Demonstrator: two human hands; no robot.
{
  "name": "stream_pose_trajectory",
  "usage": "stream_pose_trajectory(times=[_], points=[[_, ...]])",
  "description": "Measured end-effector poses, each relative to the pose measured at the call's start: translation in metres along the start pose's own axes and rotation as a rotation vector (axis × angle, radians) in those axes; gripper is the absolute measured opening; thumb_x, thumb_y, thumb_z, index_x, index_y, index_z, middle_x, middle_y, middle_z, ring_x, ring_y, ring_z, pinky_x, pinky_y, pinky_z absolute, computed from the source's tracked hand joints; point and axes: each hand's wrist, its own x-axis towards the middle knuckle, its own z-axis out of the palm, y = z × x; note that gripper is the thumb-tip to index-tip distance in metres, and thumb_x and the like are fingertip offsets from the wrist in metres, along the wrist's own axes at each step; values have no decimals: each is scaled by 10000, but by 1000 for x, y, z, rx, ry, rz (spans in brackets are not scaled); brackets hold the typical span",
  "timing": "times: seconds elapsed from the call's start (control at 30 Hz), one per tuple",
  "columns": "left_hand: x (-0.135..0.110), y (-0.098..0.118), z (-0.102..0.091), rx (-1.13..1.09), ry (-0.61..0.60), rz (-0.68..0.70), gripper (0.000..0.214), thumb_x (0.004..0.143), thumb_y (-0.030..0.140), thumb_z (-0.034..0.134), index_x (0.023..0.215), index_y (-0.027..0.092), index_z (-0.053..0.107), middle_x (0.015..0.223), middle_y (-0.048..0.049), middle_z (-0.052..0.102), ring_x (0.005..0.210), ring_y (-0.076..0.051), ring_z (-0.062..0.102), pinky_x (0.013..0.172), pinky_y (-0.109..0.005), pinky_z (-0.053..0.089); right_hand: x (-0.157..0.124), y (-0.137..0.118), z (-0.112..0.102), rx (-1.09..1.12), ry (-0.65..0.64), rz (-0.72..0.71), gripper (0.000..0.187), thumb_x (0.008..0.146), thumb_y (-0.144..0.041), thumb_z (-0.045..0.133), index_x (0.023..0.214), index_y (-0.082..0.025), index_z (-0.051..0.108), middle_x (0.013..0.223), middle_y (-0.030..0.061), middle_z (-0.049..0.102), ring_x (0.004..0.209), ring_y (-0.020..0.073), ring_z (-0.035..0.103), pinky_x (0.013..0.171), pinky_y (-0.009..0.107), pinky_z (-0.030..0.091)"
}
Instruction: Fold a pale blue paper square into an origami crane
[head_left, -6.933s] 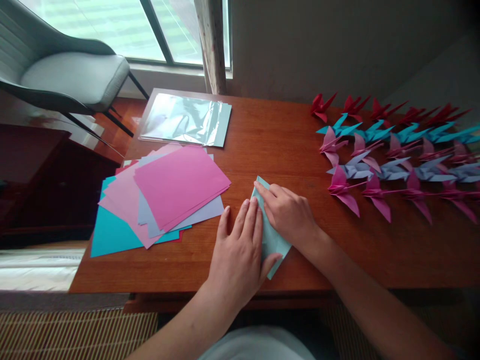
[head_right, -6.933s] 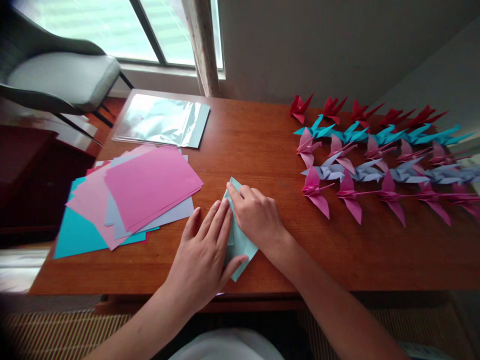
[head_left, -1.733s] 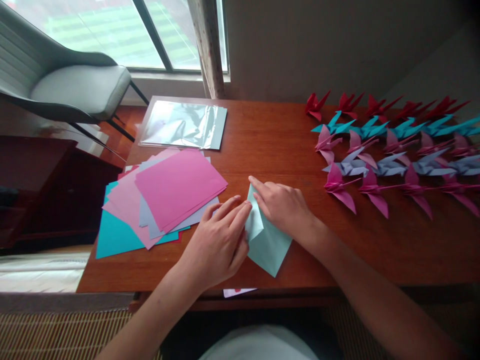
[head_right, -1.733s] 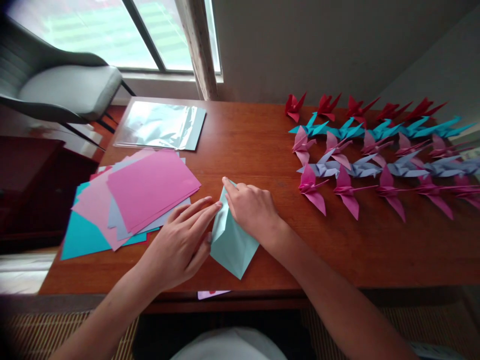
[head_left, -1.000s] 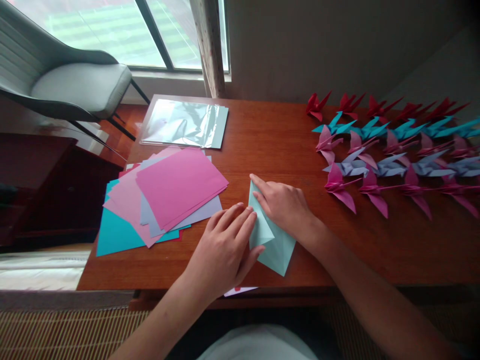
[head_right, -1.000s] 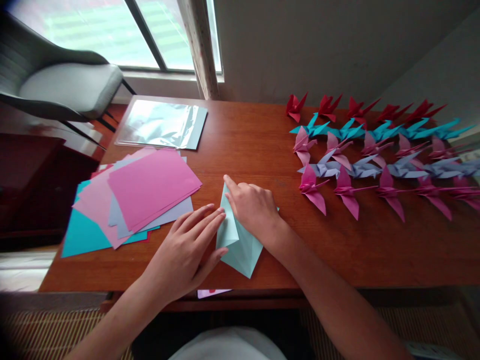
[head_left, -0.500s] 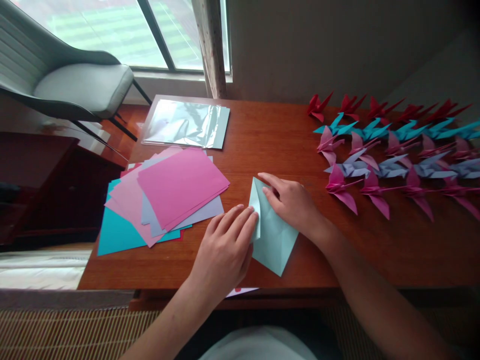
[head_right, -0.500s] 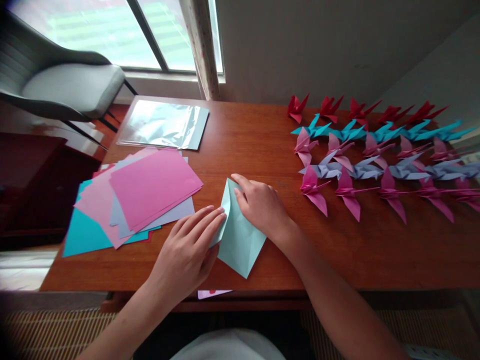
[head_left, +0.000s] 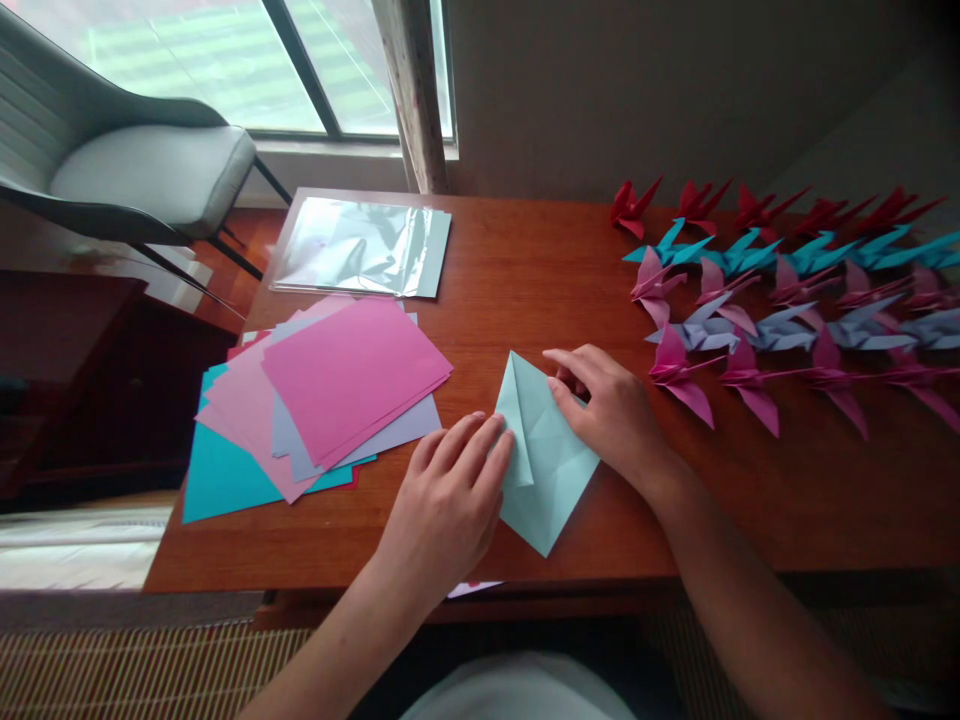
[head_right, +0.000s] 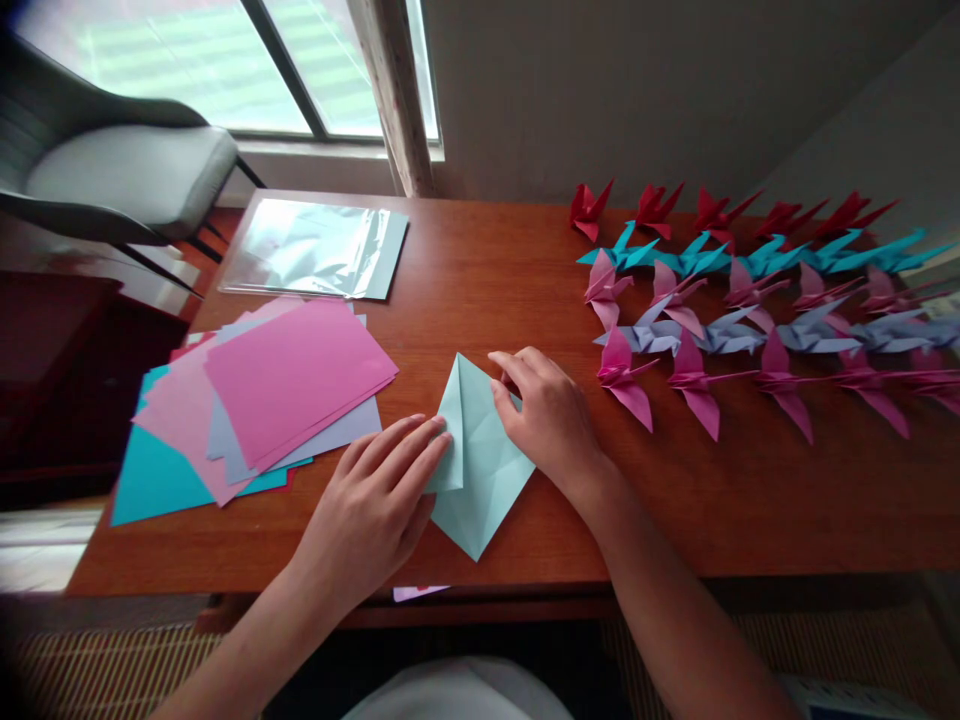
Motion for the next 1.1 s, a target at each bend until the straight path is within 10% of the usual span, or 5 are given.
stream_pose_trajectory(times=[0.33,0.83,1.1], points=[[-12,9,2,-81,236,6,346,897,65,626,1227,167,626,1222,-91,745,1073,-248,681,908,-388,514,0,-4,1,-11,-12,19,274,959,-226,520,1167,-194,695,1007,74,684,946,217,657,844,327,514],[23,-10,-12,-628,322,-582,170,908,245,615,1063,208,673,732,29,671,608,-111,610,611,-225,492,2,-7,-19,555,-57,163,346,1003,-442,506,1080,-186,727,933,46,761,911,198,704,821,317,523],[34,-23,-5,-916,323,-663,195,904,306,643,1069,202,634,718,23,652,601,-113,599,532,-197,440,0,-5,-16,674,-72,201,166,859,-397,727,891,-235,746,924,27,768,847,203,698,714,301,522]])
